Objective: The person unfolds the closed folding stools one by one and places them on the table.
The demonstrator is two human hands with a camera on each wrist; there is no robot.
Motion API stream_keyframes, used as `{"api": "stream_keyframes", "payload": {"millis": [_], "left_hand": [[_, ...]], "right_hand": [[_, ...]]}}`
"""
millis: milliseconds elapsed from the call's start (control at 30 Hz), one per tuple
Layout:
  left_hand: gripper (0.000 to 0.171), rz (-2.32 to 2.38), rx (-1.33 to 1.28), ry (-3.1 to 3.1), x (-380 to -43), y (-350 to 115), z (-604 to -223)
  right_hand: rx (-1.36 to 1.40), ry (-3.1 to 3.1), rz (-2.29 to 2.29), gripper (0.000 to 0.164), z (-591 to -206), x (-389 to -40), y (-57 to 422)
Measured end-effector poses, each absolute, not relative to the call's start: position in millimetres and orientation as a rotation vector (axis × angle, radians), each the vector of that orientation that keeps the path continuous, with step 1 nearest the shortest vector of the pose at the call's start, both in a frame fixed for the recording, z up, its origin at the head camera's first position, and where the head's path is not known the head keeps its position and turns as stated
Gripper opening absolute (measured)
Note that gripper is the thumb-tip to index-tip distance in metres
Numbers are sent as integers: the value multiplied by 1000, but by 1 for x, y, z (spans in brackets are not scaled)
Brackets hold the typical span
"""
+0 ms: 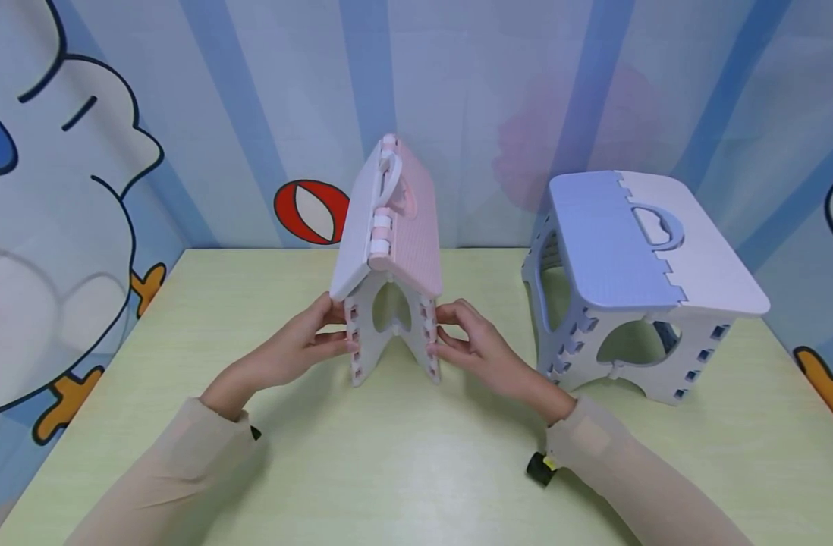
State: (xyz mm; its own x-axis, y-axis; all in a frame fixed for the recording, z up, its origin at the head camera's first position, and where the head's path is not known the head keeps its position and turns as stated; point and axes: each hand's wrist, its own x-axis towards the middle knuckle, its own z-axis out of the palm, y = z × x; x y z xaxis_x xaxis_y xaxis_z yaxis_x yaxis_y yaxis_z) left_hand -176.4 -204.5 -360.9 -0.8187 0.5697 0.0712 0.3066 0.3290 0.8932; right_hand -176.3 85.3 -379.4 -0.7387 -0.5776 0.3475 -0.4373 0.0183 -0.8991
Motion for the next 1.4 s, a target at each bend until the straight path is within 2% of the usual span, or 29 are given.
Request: {"api": "stream_keyframes", "payload": {"millis": [1400], "left_hand": [[64,1470,803,2347,-176,-222,-362]], "right_hand": [[-1087,2204,-1766,32,-376,-175,93]]}}
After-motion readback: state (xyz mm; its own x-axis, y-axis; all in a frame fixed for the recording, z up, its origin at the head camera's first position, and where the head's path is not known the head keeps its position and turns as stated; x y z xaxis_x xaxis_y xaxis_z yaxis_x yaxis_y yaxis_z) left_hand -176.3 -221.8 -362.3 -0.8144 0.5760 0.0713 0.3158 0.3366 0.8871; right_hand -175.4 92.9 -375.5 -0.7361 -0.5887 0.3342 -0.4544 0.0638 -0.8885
